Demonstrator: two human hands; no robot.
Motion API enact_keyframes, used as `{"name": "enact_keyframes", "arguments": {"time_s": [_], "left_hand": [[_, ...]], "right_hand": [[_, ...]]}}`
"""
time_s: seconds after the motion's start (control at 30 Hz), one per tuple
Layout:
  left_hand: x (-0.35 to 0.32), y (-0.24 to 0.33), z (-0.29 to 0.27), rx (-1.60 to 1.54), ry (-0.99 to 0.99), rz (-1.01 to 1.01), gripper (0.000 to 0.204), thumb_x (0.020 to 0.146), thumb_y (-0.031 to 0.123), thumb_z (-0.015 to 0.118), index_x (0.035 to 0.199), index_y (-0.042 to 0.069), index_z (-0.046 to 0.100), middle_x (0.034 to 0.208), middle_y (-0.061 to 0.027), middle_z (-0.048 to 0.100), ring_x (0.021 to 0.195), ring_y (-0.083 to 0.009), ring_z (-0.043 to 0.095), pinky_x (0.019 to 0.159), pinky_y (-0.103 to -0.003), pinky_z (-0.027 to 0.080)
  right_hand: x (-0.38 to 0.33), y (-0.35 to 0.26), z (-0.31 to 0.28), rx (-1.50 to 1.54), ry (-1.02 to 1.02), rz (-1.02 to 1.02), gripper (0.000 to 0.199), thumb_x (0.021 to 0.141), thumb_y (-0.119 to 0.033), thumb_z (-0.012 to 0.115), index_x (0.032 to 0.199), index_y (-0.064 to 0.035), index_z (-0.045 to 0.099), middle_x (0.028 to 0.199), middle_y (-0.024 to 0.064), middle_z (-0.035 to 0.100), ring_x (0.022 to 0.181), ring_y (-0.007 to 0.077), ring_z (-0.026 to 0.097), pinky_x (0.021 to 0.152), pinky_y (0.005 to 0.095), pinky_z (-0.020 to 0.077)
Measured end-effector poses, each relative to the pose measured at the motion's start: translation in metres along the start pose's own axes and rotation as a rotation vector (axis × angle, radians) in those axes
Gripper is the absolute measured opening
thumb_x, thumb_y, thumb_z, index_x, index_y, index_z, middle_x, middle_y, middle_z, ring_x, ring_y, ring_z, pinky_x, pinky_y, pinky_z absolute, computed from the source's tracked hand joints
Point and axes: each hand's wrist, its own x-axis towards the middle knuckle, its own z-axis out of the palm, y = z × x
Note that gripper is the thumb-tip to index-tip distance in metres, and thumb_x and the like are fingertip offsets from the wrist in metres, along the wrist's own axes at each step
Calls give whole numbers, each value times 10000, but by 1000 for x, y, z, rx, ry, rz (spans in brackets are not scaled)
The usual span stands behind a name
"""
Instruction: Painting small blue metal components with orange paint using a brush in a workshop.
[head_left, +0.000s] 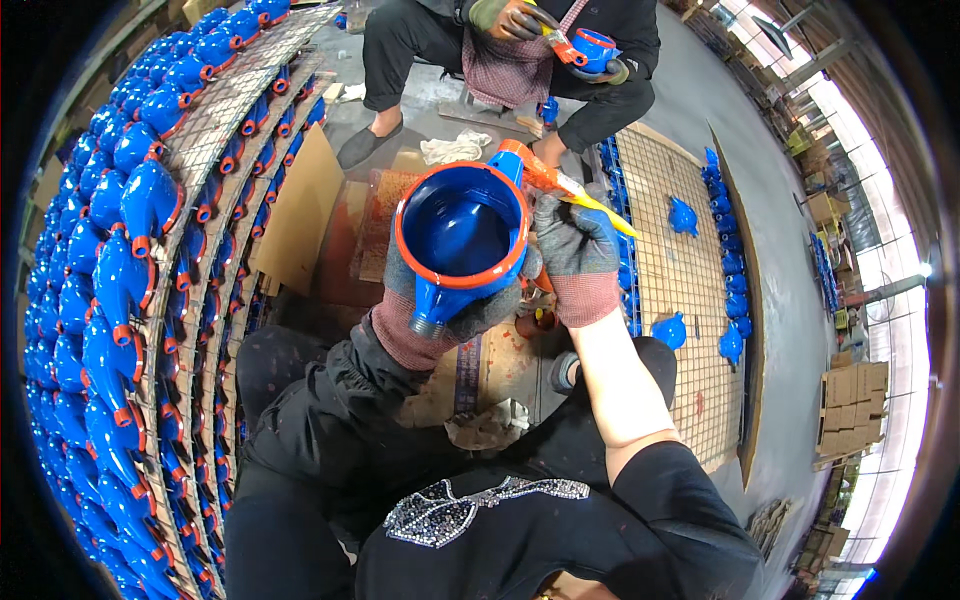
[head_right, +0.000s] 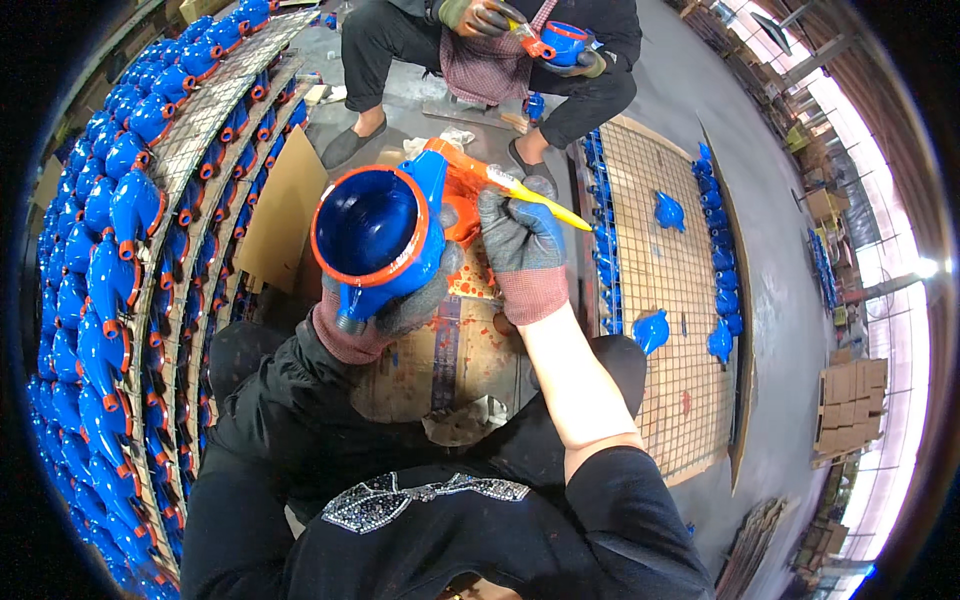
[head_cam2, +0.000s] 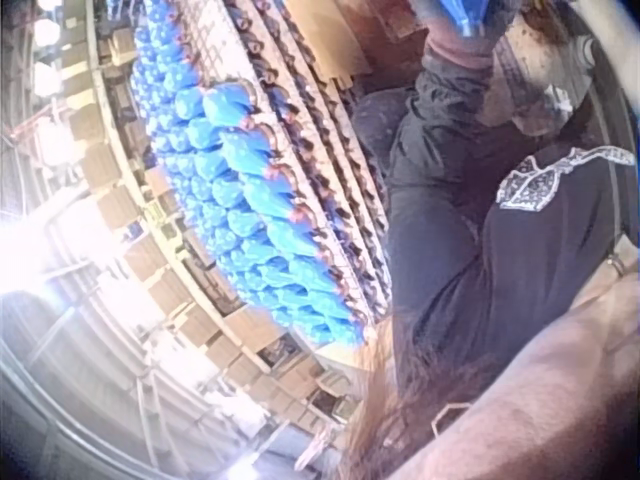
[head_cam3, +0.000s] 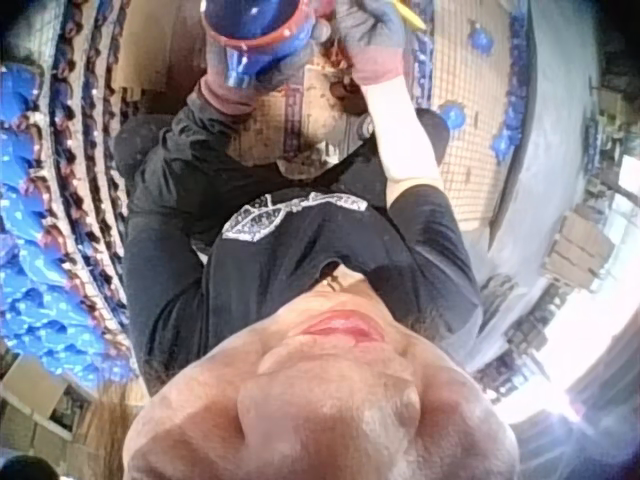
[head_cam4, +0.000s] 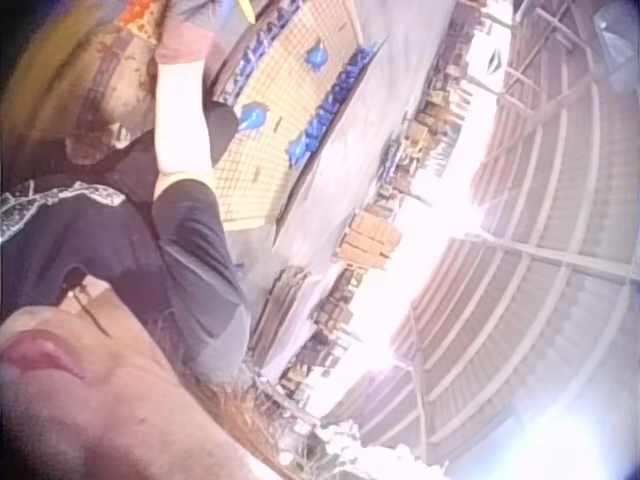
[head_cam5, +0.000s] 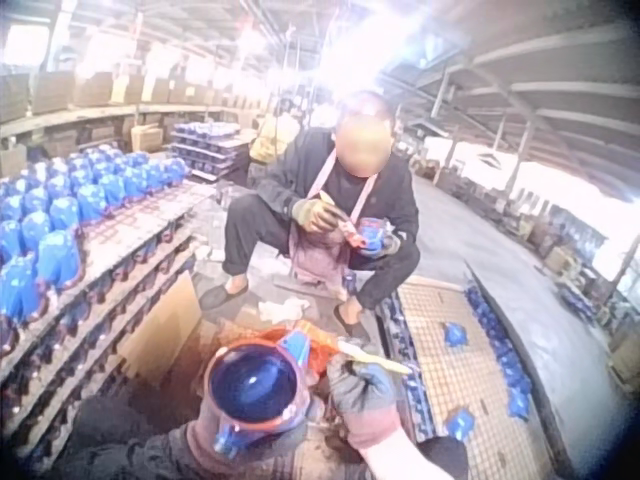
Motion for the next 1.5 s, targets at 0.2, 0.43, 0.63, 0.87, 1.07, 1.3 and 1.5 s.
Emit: {"name": "enact_keyframes", "arguments": {"time_s": [0.2, 0.43, 0.63, 0.87, 1.07, 1.3, 1.5], "left_hand": [[5, 24, 19, 499, 12, 262, 621, 952, 573, 462, 1352, 98, 485, 1276, -164, 596, 1062, -311, 654, 775, -475, 603], [-2, 61, 40, 5, -24, 100, 666, 833, 399, 741, 1352, 71, 484, 1316, -106, 574, 1168, -247, 599, 1001, -401, 502], [3, 50, 33, 42, 31, 40, 625, 938, 427, 597, 1401, 39, 437, 1316, -142, 575, 1127, -276, 628, 976, -392, 526], [10, 22, 10, 944, 381, -29, 639, 806, 315, 774, 1317, 43, 503, 1188, -112, 624, 1016, -223, 658, 862, -339, 556], [12, 7, 1, 2195, 168, 343, 728, 662, 278, 830, 1277, 39, 520, 1140, -192, 571, 1069, -375, 567, 912, -438, 495], [20, 11, -2, 2048, 165, 273, 731, 694, 292, 833, 1298, 24, 521, 1109, -163, 616, 974, -282, 637, 833, -369, 537], [18, 21, 7, 1050, 190, 53, 609, 725, 280, 827, 1225, 40, 575, 1082, -100, 649, 916, -163, 652, 784, -311, 551]], "right_hand": [[16, 9, -22, -139, 90, -43, 318, 807, 142, 492, 1101, 21, 507, 1114, 171, 583, 1094, 292, 604, 1010, 419, 527], [26, -17, -15, -221, -2, -195, 342, 831, 104, 529, 1172, 77, 513, 1222, 202, 571, 1157, 312, 583, 1076, 437, 473], [18, -39, 12, -423, -65, -332, 341, 871, 65, 604, 1208, 38, 555, 1202, 173, 609, 1122, 291, 614, 1002, 425, 529], [-2, -44, 45, -966, 51, -374, 305, 852, 10, 672, 1153, 28, 624, 1026, 119, 686, 901, 174, 664, 814, 273, 547], [-9, -37, 47, -1396, -49, -232, 234, 850, -63, 712, 1071, 8, 683, 925, 65, 703, 812, 109, 647, 718, 230, 510], [-20, -39, 53, -1534, -111, -291, 224, 838, -35, 716, 1058, -15, 680, 912, 41, 687, 787, 99, 642, 709, 226, 518], [-21, -48, 49, -1294, -73, -375, 260, 813, 73, 671, 1059, -5, 642, 1069, 111, 676, 951, 166, 635, 853, 290, 515]]}}
